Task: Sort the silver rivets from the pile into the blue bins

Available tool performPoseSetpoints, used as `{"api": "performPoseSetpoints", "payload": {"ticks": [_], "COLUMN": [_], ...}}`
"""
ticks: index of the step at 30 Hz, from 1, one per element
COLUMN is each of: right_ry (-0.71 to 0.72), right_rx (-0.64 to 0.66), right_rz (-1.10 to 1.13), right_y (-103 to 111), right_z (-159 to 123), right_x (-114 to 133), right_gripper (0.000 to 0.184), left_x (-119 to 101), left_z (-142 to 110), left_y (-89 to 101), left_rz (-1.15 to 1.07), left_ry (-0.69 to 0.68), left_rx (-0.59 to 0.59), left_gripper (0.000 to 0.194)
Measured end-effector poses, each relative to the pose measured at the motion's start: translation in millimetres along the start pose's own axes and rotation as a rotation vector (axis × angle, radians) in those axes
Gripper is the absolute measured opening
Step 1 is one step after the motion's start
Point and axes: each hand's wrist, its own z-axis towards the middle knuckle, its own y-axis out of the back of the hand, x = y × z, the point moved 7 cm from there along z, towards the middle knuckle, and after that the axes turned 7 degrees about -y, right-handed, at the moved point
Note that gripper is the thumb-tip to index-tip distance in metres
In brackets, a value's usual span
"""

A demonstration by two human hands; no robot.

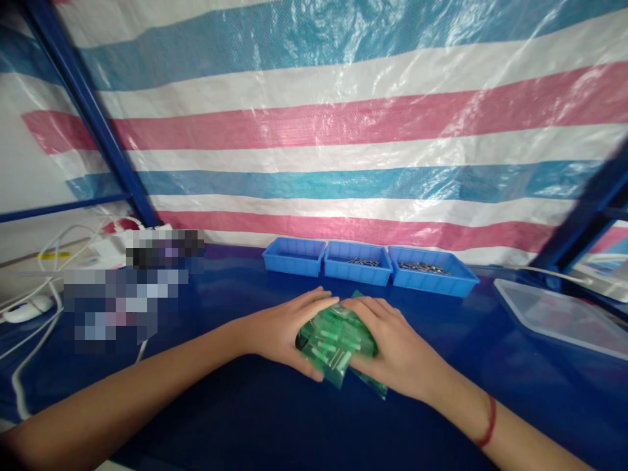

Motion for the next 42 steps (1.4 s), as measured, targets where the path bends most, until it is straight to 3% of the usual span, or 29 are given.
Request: {"api": "performPoseSetpoints", "payload": {"ticks": [3,7,10,13,16,19,23,28,31,34,37,40,42], "right_ry": [-0.033,-0.115,-0.139,-0.107,0.0,0.093,0.088,0.084,-0.024,-0.137,-0.115,-0.049,-0.059], "right_rx": [0.026,0.142,0.197,0.137,0.094,0.146,0.198,0.131,-0.099,-0.298,-0.314,-0.228,-0.18], "right_rz": [-0.014,-0.016,-0.022,-0.063,-0.105,-0.104,-0.08,-0.03,-0.03,-0.16,-0.348,-0.438,-0.43], "right_y": [1.7,-1.7,-4.6,-1.0,0.9,-4.6,-10.4,2.1,28.5,49.0,48.7,36.0,28.6], "right_z": [1.8,-0.8,-4.6,-4.9,-2.4,-0.9,-1.4,0.4,8.0,15.9,29.0,46.6,57.8], "right_x": [-1.0,-10.1,-14.5,-7.4,11.7,27.0,28.2,18.8,-7.1,-40.9,-61.6,-68.9,-71.3], "right_gripper": [0.055,0.079,0.094,0.097,0.087,0.072,0.062,0.065,0.045,0.039,0.043,0.048,0.037], "left_x": [10.2,31.4,43.7,56.8,69.5,77.0,81.6,56.1,25.8,-1.5,-16.0,-22.6,-21.3], "left_z": [-3.6,-3.8,2.0,10.7,20.4,28.4,33.1,30.3,19.6,0.1,-20.8,-28.6,-25.4], "left_y": [28.9,63.7,64.9,60.0,55.1,53.7,52.4,54.2,53.0,40.5,21.1,3.6,-2.8], "left_rz": [0.099,0.366,0.562,0.678,0.735,0.765,0.755,0.693,0.477,0.194,0.058,0.048,0.065], "left_ry": [-0.045,-0.008,-0.004,0.062,0.162,0.21,0.211,0.079,-0.021,-0.061,-0.009,-0.005,0.015], "left_rx": [-0.051,-0.183,-0.182,-0.183,-0.149,-0.14,-0.137,-0.209,-0.197,-0.039,0.123,0.187,0.169], "left_gripper": [0.107,0.081,0.071,0.053,0.04,0.039,0.038,0.038,0.04,0.059,0.089,0.096,0.095]}}
